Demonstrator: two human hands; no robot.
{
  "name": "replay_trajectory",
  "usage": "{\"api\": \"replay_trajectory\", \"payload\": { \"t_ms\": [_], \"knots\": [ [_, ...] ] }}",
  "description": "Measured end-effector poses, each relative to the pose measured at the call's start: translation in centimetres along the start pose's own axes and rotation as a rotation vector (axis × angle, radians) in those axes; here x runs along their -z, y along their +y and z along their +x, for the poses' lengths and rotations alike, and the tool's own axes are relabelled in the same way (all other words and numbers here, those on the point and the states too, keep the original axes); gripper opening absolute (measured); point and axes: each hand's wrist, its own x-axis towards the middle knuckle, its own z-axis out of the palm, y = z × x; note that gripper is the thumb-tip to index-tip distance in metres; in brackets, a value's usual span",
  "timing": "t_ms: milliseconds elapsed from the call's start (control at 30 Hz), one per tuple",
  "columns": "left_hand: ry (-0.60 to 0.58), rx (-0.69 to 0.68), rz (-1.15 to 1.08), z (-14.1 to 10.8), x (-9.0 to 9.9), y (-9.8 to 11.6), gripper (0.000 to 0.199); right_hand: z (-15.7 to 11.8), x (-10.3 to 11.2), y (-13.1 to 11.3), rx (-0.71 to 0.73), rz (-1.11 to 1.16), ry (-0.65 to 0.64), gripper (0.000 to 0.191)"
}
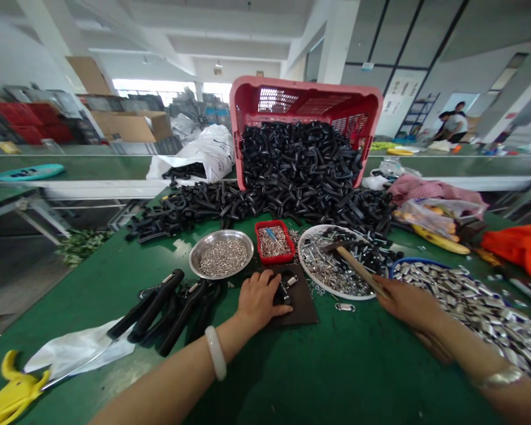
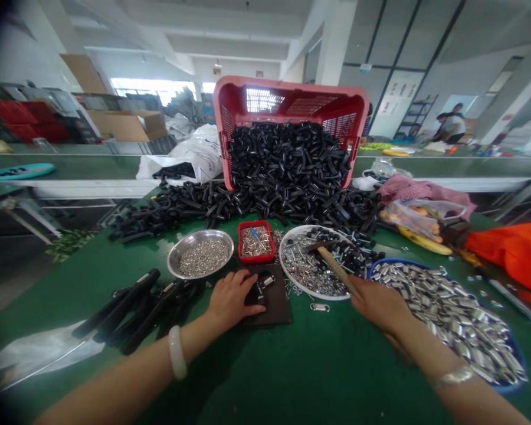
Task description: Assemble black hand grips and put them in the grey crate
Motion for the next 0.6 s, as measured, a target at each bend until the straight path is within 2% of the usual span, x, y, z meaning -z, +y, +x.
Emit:
{"api": "replay_trajectory", "payload": {
  "t_ms": [67, 167, 267, 367, 433, 533, 600],
  "knots": [
    [-0.024, 0.013, 0.008, -0.7, -0.4, 0.3, 0.072, 0.8, -0.2, -2.4, 0.113, -0.107, 0.037, 0.037],
    [-0.049, -0.027, 0.011, -0.5, 0.0, 0.2, 0.070, 2.0, -1.3, -8.2, 0.501, 0.088, 0.106, 0.044],
    [-0.085, -0.089, -0.044, 0.9, 2.2, -0.7, 0.060, 3.6, -2.8, -12.9, 0.656, 0.302, 0.087, 0.037],
    [-0.227, -0.075, -0.271, 2.9, 5.0, -2.1, 0.051, 5.2, -3.4, -14.1, 0.625, 0.555, 0.060, 0.025],
    [-0.418, 0.030, -0.540, 4.2, 5.8, -3.0, 0.060, 6.1, -3.4, -13.7, 0.544, 0.740, -0.023, 0.023],
    [-0.674, 0.237, -0.862, 5.5, 5.3, -3.9, 0.073, 7.0, -3.4, -13.0, 0.432, 0.928, -0.239, 0.026],
    [-0.732, 0.269, -0.930, 5.9, 4.3, -4.3, 0.074, 7.4, -3.8, -13.0, 0.370, 0.959, -0.323, 0.026]
  ]
}}
